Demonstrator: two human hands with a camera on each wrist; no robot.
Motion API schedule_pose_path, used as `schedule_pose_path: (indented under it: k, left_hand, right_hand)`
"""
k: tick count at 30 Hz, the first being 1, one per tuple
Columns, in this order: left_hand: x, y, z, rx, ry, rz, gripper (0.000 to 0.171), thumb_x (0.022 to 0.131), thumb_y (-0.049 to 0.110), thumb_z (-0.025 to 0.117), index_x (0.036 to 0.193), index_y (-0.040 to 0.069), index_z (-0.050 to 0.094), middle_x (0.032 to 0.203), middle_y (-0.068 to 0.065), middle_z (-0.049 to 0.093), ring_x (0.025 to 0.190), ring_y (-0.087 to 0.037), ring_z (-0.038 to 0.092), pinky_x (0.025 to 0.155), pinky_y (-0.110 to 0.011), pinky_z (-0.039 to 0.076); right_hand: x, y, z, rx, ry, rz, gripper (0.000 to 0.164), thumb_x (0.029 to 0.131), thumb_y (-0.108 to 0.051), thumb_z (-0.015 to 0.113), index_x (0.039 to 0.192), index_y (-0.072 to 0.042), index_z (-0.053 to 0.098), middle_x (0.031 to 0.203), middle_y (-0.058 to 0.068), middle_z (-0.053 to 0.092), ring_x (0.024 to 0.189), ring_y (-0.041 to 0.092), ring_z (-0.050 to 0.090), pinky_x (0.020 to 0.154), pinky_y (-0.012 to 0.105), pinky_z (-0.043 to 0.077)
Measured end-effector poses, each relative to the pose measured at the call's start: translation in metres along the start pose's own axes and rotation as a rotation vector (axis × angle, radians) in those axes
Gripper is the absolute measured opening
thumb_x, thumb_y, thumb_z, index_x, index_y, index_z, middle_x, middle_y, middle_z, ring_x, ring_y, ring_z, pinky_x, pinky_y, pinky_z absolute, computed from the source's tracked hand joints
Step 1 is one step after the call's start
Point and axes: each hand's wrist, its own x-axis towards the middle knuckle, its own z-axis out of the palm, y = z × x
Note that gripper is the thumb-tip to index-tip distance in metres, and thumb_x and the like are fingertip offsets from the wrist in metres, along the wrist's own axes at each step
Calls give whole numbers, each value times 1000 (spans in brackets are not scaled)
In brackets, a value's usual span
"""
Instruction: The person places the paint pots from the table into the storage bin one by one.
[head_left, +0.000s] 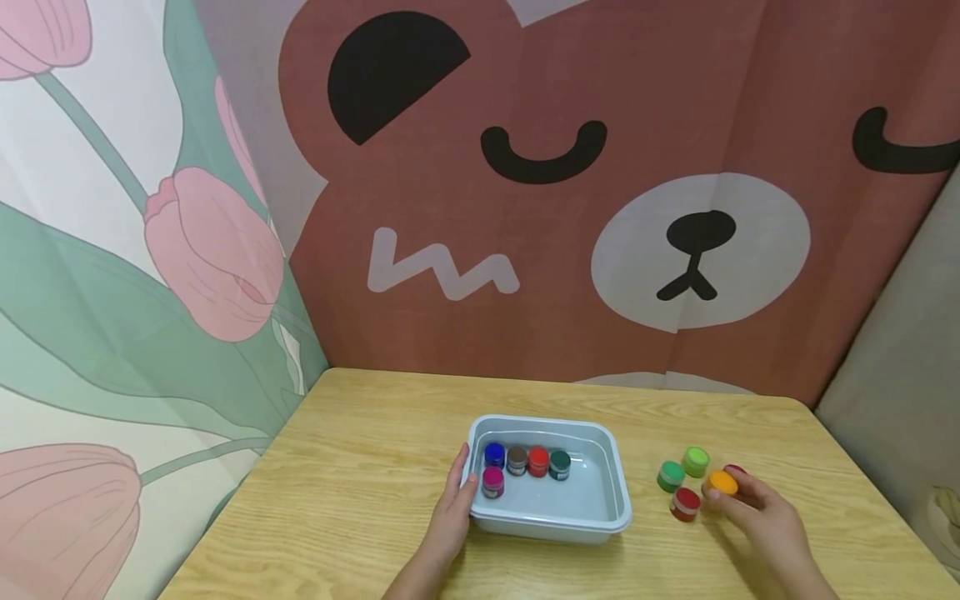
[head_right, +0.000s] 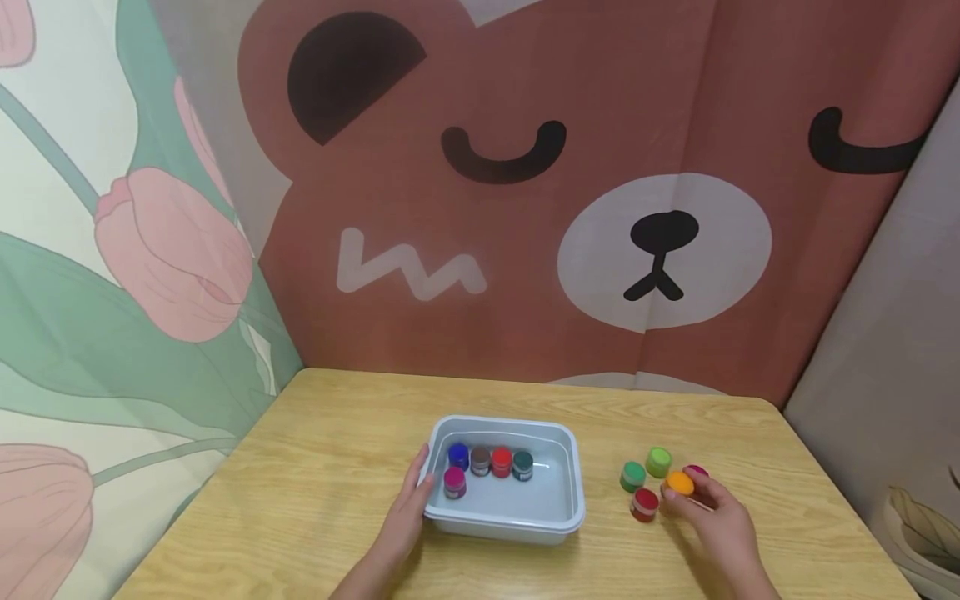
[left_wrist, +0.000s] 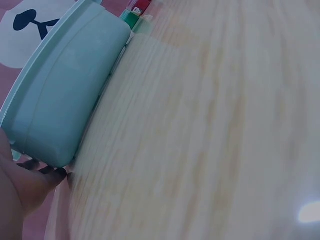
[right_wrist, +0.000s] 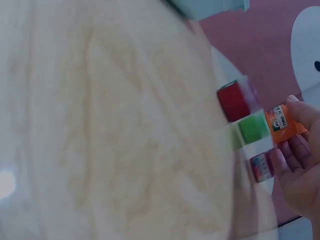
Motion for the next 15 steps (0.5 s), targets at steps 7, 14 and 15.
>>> schedule_pose_path:
  k: [7,14,15]
  left_hand:
    - [0,0,0,1,0,5,54,105,26,40,157,19,24,162,-17,23,147,-48,19,113,-73,16]
    - [0,-1,0,6,2,-9,55,105,28,40,157,21,23,162,-16,23,147,-48,19,113,-73,16]
    - [0,-1,0,6,3,-10,55,105,28,40,157,21,23,162,-16,23,147,-48,19,113,-73,16]
  right_hand:
    - [-9,-21,-4,0,11,-76,91,87,-59,65,150,-2,34,121,-3,64,82,-22,40,70,9,46]
    - [-15,-45,6,140,-34,-125,84,87,-48,70,150,-4,36,94,-40,50,85,-21,49,76,6,48]
    - [-16,-49,8,144,-37,-140,82,88,-47,70,150,-4,37,95,-39,51,86,-20,50,77,7,49]
